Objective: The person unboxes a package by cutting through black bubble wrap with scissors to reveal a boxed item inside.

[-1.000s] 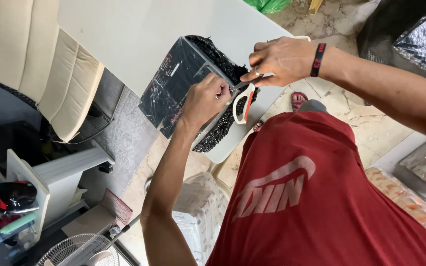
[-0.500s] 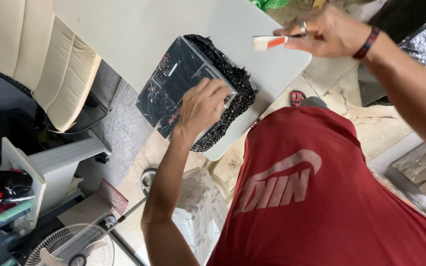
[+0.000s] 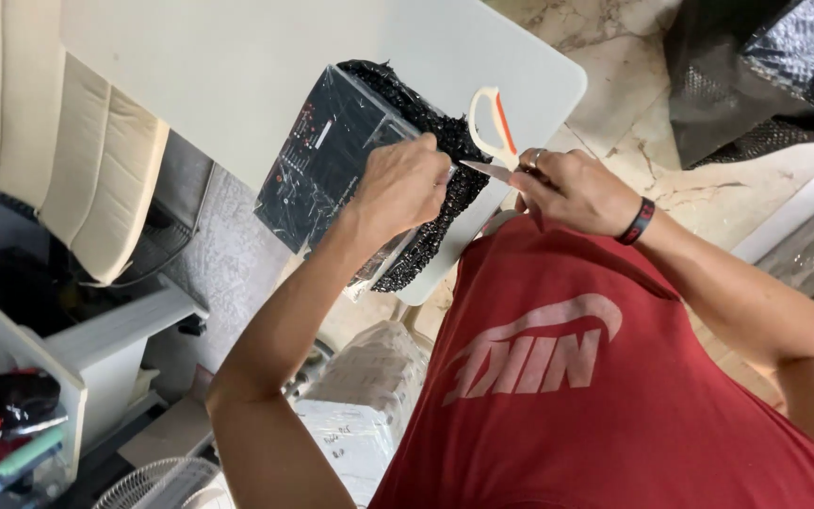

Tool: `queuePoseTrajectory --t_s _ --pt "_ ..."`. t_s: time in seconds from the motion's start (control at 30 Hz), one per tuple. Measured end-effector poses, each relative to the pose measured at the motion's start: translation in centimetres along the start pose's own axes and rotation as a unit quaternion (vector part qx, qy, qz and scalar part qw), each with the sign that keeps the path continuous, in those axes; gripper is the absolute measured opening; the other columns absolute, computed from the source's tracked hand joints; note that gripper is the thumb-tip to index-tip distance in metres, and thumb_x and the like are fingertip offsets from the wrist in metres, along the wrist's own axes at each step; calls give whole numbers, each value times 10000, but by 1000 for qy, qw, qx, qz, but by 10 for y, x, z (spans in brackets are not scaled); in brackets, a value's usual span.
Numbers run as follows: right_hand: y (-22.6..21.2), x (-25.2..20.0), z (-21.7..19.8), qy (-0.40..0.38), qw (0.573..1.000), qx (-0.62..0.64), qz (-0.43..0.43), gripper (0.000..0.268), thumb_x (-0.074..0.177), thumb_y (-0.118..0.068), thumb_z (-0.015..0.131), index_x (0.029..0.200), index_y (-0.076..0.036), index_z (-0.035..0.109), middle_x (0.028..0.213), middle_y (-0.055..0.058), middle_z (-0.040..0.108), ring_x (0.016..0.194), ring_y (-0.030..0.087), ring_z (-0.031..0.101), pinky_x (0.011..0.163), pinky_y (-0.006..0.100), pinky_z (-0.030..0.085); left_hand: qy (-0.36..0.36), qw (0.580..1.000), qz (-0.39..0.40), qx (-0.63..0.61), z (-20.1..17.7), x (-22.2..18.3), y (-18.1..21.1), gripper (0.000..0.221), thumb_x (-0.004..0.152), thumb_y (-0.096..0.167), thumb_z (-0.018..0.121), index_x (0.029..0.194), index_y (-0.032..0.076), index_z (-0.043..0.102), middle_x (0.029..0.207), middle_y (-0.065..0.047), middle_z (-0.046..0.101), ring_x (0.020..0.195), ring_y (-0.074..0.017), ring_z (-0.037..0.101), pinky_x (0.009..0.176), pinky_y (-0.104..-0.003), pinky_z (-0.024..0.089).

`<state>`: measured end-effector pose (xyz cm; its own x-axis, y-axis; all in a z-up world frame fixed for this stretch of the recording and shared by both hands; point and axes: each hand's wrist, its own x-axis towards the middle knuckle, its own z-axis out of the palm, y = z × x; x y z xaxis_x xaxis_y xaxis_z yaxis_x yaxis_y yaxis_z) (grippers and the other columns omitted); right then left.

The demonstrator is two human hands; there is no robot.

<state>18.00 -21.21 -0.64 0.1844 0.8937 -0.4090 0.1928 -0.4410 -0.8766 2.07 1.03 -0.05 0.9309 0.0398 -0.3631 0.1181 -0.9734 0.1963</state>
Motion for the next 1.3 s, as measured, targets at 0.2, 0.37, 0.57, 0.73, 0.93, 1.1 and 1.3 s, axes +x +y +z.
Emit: queuePoseTrajectory --t_s 0.2,0.37,0.57,0.73,0.93,1.1,1.3 --pt "-16 -8 54 96 994 55 -14 349 1073 -260 590 971 62 681 735 254 721 728 430 722 673 501 551 -43 992 -24 -114 5 -9 -4 48 813 153 750 842 122 726 832 -42 599 806 -307 686 747 -453 535" --pt "-37 -10 79 125 988 84 28 359 1109 -237 561 885 25 662 681 210 688 623 308 674 654 391 550 -32 988 0 -154 27 -10 -15 63 808 158 676 781 118 716 773 -130 663 819 -434 708 714 -552 560" --pt "-43 -4 90 142 988 49 37 318 1118 -209 543 936 9 686 722 189 699 647 310 696 651 386 565 -38 983 41 -173 16 -2 -20 104 759 207 674 739 109 703 710 -185 684 803 -503 689 649 -603 540" --pt "-45 -41 98 108 991 62 49 317 1055 -211 559 861 2 692 587 142 741 551 287 744 626 377 589 -65 968 45 -238 -21 -10 -21 109 748 250 713 754 146 747 663 -127 686 760 -429 697 654 -542 517" --pt "-34 -62 93 139 983 68 102 305 1114 -226 508 899 -78 667 718 55 761 525 162 703 551 288 543 11 971 185 -149 -46 -23 -22 248 916 62 726 1150 51 646 1206 -119 609 1051 -274 653 918 -438 582" --pt "-12 -56 113 235 965 84 82 275 1135 -227 540 912 -84 611 697 13 594 569 140 533 557 295 419 64 967 243 -27 -49 -36 2 454 945 62 690 1388 78 595 1079 -127 781 746 -190 650 639 -327 584" --pt "-15 -41 146 221 953 203 49 237 1115 -216 510 930 -75 553 661 97 731 559 187 732 526 272 533 87 918 152 355 -12 -35 25 182 890 80 607 800 213 692 930 -18 566 861 -186 488 726 -342 417"
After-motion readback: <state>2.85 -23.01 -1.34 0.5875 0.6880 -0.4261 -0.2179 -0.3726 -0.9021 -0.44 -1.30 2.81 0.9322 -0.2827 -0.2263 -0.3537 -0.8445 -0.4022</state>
